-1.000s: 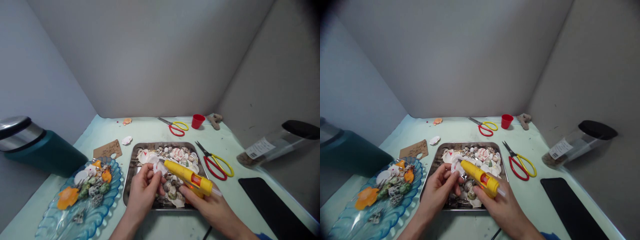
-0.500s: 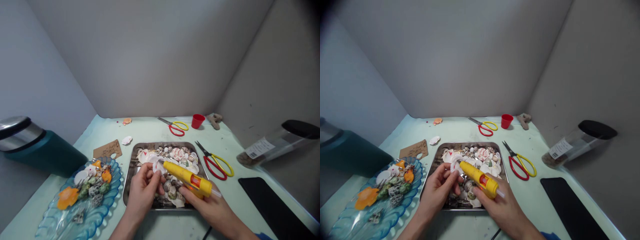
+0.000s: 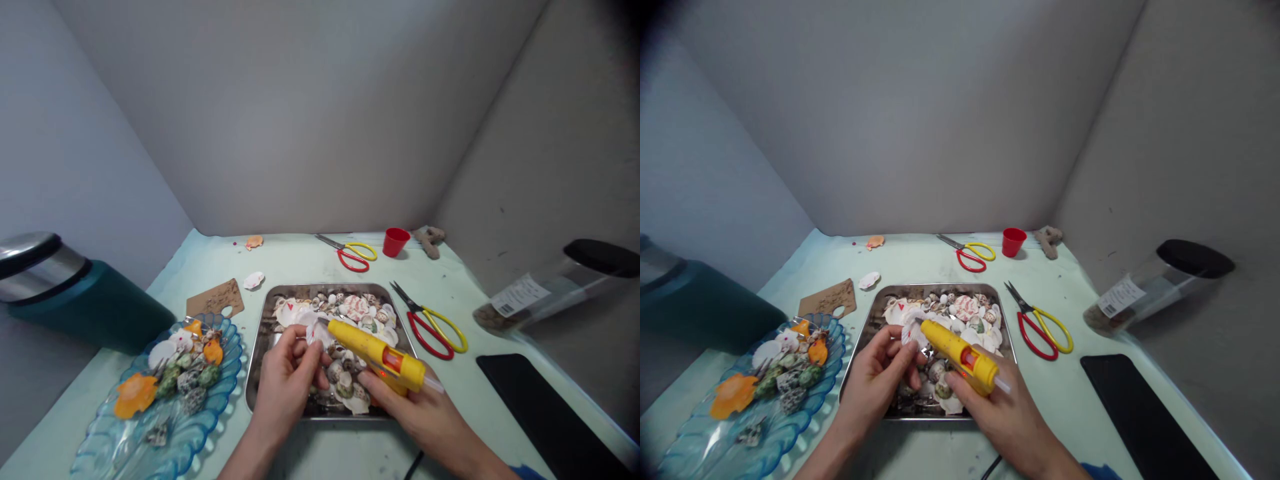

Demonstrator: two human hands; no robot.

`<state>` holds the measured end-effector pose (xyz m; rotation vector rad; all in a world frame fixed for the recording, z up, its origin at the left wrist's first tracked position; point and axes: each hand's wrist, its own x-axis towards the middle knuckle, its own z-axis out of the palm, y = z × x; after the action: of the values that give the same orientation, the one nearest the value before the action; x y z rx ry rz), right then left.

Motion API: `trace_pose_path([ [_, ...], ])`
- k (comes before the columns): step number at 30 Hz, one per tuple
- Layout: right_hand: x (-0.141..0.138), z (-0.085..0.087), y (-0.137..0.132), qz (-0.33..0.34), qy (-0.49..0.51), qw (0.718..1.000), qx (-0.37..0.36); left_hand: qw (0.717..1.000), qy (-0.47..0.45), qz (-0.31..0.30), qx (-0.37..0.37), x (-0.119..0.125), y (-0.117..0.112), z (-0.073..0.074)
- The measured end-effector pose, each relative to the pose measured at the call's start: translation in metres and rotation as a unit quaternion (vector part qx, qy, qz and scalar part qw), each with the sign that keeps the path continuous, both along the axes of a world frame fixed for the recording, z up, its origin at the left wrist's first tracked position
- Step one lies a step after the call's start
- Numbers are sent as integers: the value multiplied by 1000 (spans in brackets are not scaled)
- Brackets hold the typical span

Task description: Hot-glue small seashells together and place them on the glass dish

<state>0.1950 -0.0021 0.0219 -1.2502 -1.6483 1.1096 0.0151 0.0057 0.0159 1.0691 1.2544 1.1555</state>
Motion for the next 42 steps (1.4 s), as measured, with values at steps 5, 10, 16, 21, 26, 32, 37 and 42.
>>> trace_pose_path([
  [5, 1, 0, 0, 6, -5, 1000, -6, 1000, 3, 1, 1, -1, -1, -1],
  [10, 1, 0, -2, -7, -16, 1000, 0, 1000, -4, 4, 5, 0, 0, -2],
  [16, 1, 1, -2, 4, 7, 1000, 0, 1000, -21, 10, 0, 0, 0, -1],
  [21, 1, 4, -1, 4, -23, 1000, 0, 1000, -19, 9, -4, 0, -1, -1],
  [26, 2, 7, 0, -9, -9, 1000, -7, 999, -33, 18, -13, 0, 1, 0],
  [32, 4, 1, 0, -4, -2, 1000, -14, 996, -76, 26, -30, -6, 3, -1],
  [37, 4, 1, 0, -2, 9, 1000, -26, 989, -127, 59, -40, -9, 3, -2],
  [42, 4, 0, -1, -1, 10, 999, -30, 986, -154, 54, -46, -9, 3, -2],
])
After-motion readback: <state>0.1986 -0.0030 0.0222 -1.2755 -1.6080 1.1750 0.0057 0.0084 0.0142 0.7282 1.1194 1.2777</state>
